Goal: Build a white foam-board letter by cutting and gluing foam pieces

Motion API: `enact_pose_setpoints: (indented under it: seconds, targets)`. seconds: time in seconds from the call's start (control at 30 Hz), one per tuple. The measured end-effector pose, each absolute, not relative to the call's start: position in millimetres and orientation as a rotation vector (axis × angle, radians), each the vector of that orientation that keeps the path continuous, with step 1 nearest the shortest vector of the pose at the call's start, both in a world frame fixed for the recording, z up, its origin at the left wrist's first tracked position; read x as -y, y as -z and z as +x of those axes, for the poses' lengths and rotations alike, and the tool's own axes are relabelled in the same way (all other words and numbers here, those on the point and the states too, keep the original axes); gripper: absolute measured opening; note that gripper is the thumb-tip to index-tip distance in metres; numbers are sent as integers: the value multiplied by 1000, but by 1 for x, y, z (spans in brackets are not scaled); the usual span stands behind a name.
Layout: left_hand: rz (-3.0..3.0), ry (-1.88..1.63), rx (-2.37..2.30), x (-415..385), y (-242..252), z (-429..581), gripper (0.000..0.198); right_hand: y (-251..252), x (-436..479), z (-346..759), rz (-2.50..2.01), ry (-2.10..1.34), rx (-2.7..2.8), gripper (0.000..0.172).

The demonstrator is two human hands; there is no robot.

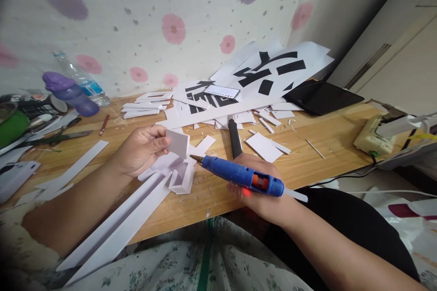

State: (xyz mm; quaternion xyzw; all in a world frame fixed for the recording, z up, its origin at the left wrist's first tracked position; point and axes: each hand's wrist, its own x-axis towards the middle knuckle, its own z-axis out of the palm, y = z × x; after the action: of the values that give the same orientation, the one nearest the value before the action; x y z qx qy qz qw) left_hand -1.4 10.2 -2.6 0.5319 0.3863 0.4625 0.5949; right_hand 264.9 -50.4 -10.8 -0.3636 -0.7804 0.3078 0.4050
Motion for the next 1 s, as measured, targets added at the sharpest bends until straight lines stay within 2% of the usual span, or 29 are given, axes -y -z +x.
enact_pose_setpoints:
  seconds: [0.13, 0.37, 0.53, 1.0]
  targets:
    - [1195, -1074, -888, -10, 1, 0, 33, 10, 51, 265, -970, -757, 1940, 3]
    - [1149, -1061, -890, -10, 0, 1, 32, 20, 50, 268, -1002, -766, 1855, 9]
    - [1155, -1053, -897, -9, -1, 2, 31, 20, 50, 268, -1039, -751, 1852, 6]
    - [1252, -1012, -976, -4, -1, 1, 37, 18, 48, 263, -990, -710, 1834, 6]
